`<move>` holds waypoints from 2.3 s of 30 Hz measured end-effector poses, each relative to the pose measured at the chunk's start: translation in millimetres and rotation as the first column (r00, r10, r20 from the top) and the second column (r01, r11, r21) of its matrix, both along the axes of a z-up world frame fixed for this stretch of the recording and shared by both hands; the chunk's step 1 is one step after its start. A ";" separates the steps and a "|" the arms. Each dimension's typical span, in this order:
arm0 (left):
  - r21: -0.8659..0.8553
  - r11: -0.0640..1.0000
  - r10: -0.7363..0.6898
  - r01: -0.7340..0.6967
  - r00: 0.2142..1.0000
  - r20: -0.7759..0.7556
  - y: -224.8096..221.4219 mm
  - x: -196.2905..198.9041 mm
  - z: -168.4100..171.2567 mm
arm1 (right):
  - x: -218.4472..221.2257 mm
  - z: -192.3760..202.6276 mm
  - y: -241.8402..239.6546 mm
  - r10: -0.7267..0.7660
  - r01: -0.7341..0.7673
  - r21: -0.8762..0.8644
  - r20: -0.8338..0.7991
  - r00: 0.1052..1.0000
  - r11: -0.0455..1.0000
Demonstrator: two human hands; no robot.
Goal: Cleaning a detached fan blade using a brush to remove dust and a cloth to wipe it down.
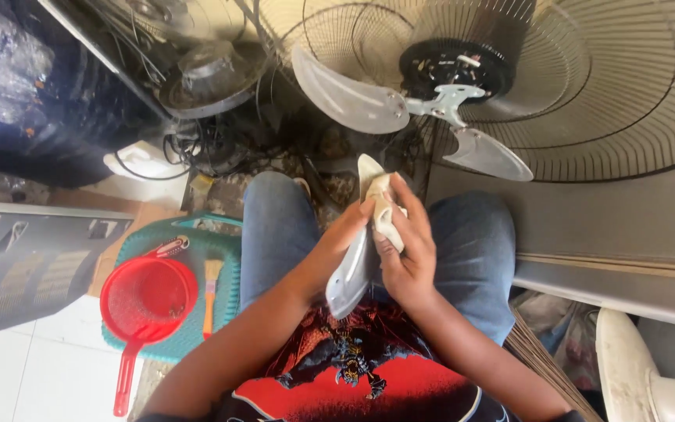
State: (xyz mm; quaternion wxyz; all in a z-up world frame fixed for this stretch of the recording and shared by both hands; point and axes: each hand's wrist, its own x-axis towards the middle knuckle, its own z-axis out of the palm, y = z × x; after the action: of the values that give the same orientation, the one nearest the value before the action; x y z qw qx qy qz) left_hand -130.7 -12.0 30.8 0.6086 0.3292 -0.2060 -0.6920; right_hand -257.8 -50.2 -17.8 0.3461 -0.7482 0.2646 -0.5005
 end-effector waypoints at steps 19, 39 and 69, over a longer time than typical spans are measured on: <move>0.009 0.954 -0.189 0.301 0.623 -0.759 -13.5 1.2 10.7 | -16.3 -7.4 -18.0 -0.101 0.107 -0.316 0.033 0.994 0.943; -0.041 0.968 -0.214 0.246 0.739 -0.639 -34.4 -4.0 -2.5 | -16.6 14.0 -9.8 -0.155 0.121 -0.427 -0.045 0.987 0.896; -0.230 0.902 -0.354 0.366 0.319 -0.879 -54.7 29.5 -126.0 | -25.0 -6.9 -31.5 -0.161 0.154 -0.051 -0.204 0.966 0.987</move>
State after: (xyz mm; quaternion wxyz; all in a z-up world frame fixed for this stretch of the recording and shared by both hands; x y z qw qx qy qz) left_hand -101.2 -66.7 -95.2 0.4504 -0.1485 0.0919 -0.8756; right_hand -282.8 -81.7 -24.8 0.2627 -0.7788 0.3492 -0.4501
